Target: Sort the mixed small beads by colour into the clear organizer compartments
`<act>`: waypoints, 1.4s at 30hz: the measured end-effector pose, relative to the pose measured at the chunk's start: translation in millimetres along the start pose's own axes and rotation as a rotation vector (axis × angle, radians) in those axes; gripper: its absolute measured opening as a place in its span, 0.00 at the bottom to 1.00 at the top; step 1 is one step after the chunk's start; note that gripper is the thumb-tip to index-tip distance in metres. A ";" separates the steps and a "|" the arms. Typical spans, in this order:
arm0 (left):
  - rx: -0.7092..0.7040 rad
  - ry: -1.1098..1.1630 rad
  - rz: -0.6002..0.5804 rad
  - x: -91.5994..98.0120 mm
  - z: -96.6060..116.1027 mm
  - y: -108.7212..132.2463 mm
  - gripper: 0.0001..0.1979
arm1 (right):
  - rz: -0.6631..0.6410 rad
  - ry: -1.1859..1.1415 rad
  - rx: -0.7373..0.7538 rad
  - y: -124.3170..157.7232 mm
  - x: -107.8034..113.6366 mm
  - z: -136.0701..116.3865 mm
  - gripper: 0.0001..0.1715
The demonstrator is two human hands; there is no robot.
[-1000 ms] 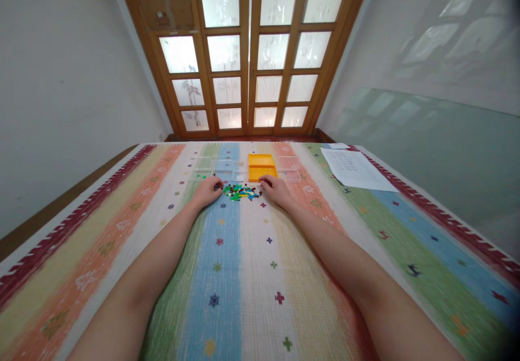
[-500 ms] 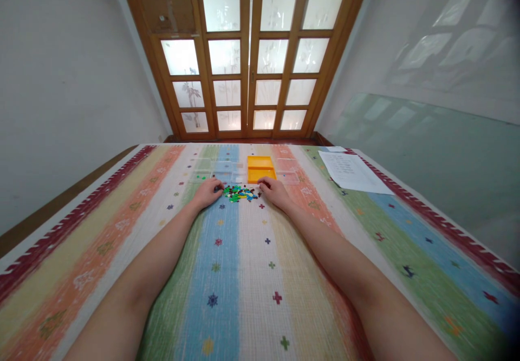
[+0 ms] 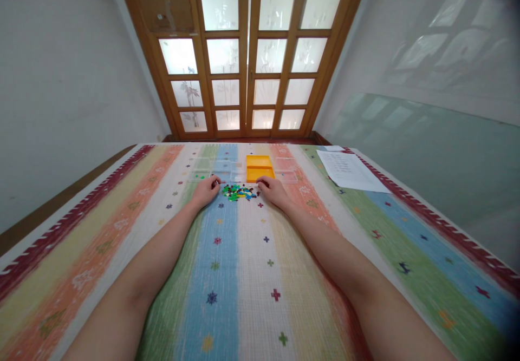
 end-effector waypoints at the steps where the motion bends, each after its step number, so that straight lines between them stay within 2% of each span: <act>1: 0.008 0.008 0.009 0.5 -0.9 -0.3 0.10 | -0.002 -0.001 -0.001 -0.1 0.1 -0.2 0.12; 7: 0.052 0.079 0.058 4.7 -3.7 -2.4 0.12 | 0.000 -0.009 0.011 -0.3 0.3 -2.0 0.12; 24: 0.175 0.287 0.050 2.5 -16.6 -8.9 0.25 | -0.008 0.004 0.009 -0.4 1.4 -4.1 0.12; 32: 0.164 0.257 0.049 -2.1 -23.1 -13.0 0.28 | -0.004 0.007 0.015 -0.3 1.2 -2.8 0.12; 38: 0.143 0.216 0.027 -3.1 -18.2 -10.9 0.33 | -0.011 0.021 0.004 -0.3 1.9 -3.4 0.13; 42: 0.111 0.186 0.030 -0.4 -12.3 -7.2 0.29 | -0.014 0.020 0.015 -0.3 2.9 -6.0 0.13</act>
Point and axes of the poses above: each hand's wrist, its own y-axis away from the middle knuckle, its own x-axis out of the back of the hand, z = x × y, the point moved 5 cm from there along -y, towards the middle knuckle, and after that the axes turned 13 degrees about x, right-handed, at the moved point
